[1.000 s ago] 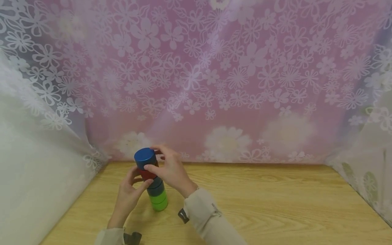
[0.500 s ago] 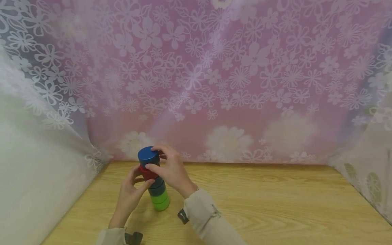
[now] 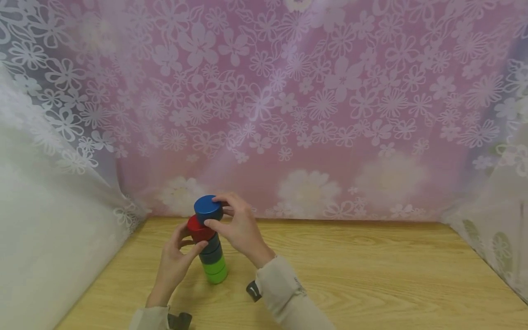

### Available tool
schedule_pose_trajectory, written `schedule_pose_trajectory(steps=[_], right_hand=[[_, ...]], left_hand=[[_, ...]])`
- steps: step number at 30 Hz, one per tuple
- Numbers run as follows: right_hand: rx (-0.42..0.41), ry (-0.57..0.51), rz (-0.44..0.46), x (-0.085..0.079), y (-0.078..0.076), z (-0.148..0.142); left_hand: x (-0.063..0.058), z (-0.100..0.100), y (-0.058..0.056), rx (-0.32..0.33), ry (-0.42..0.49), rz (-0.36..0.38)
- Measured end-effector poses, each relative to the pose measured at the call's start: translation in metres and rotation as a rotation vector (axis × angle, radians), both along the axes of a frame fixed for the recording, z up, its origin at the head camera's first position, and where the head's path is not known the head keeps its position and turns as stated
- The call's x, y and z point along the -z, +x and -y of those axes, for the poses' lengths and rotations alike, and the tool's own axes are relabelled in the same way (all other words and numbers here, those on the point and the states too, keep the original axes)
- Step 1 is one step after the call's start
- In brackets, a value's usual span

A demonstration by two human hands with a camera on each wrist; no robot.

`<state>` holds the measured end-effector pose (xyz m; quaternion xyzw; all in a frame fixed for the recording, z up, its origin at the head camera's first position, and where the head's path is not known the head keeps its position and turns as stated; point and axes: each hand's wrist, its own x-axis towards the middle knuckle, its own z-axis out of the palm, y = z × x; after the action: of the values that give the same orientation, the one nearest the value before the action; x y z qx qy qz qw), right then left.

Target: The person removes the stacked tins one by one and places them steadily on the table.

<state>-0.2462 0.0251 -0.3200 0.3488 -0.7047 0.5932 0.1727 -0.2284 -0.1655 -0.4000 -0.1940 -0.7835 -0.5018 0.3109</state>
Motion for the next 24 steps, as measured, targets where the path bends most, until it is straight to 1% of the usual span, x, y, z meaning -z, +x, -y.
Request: schedule_pose_trajectory(steps=[10,15,20,24], right_hand=[[0.056,0.01,-0.009,0.007,0.0,-0.016],[0.06,0.007,-0.003,0.008,0.001,-0.024],[0.053,-0.003,-0.016,0.01,0.001,-0.032],[0.053,-0.002,0.001,0.012,0.001,-0.039]], left_hand=[[-0.001,-0.001,0.0,-0.003,0.007,0.002],[-0.001,-0.001,0.0,-0.008,0.009,0.011],[-0.001,-0.001,0.0,-0.011,0.006,0.017],[-0.001,-0.001,0.0,-0.012,0.007,0.015]])
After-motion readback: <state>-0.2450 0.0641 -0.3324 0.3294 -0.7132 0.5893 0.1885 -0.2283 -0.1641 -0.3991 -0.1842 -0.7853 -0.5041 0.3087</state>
